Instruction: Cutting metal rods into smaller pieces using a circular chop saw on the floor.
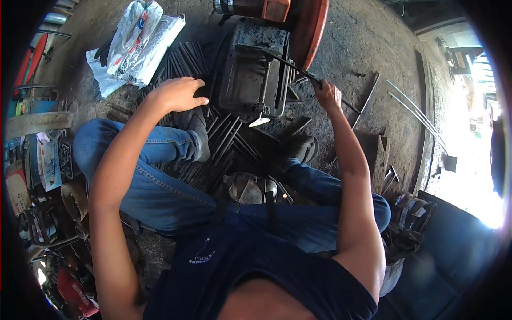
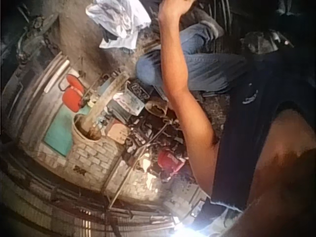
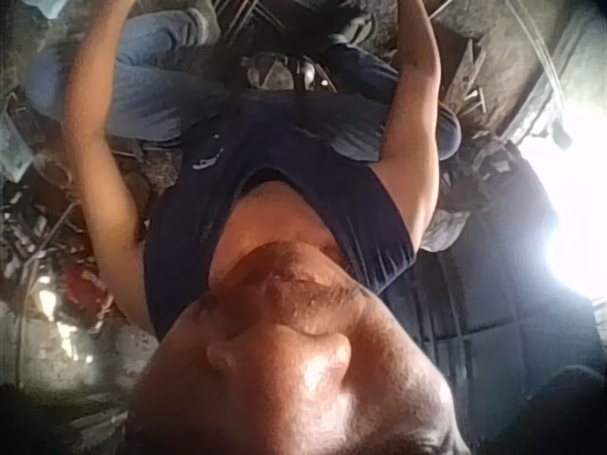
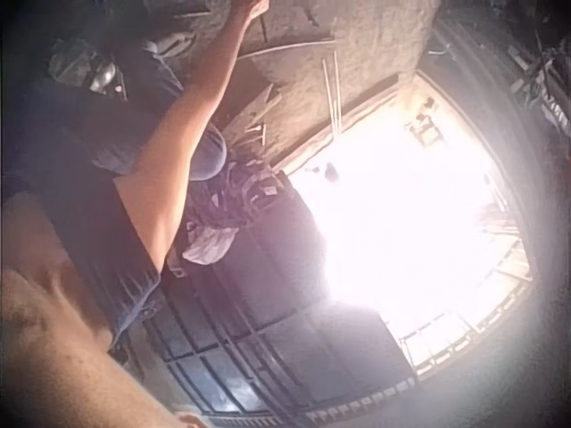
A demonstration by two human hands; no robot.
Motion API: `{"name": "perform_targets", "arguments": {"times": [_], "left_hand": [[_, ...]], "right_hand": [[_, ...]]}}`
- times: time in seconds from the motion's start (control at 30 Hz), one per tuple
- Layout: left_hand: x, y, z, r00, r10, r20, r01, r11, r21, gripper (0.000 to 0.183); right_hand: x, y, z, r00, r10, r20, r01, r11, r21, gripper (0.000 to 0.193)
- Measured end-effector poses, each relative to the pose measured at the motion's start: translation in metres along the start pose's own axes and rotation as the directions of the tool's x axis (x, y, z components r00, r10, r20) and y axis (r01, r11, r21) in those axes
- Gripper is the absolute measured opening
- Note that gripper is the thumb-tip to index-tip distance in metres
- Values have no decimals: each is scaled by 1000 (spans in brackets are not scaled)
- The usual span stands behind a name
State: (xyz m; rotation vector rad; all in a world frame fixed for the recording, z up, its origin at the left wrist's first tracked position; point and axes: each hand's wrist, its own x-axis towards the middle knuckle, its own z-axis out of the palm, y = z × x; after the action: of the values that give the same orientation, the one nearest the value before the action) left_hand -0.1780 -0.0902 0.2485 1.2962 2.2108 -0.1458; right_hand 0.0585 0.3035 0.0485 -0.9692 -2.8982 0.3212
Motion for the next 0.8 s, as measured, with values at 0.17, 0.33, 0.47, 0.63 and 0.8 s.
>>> {"name": "perform_targets", "arguments": {"times": [0.17,0.33,0.47,0.63,0.8], "left_hand": [[-2,-3,-1,999,-34,22,34,999,-17,60],[3,2,-4,997,-52,56,53,998,-23,60],[6,5,-4,997,-52,60,54,998,-26,61],[6,1,2,997,-43,60,45,999,-28,60],[9,-3,10,995,-51,88,55,998,-41,59]], "right_hand": [[21,11,-29,980,59,191,-56,998,-23,57],[34,18,-61,957,57,286,-36,996,-78,55],[43,23,-51,971,-7,239,32,994,-101,54],[56,36,-5,982,-5,191,22,996,-89,56],[72,39,31,983,3,182,1,1000,-26,51]]}}
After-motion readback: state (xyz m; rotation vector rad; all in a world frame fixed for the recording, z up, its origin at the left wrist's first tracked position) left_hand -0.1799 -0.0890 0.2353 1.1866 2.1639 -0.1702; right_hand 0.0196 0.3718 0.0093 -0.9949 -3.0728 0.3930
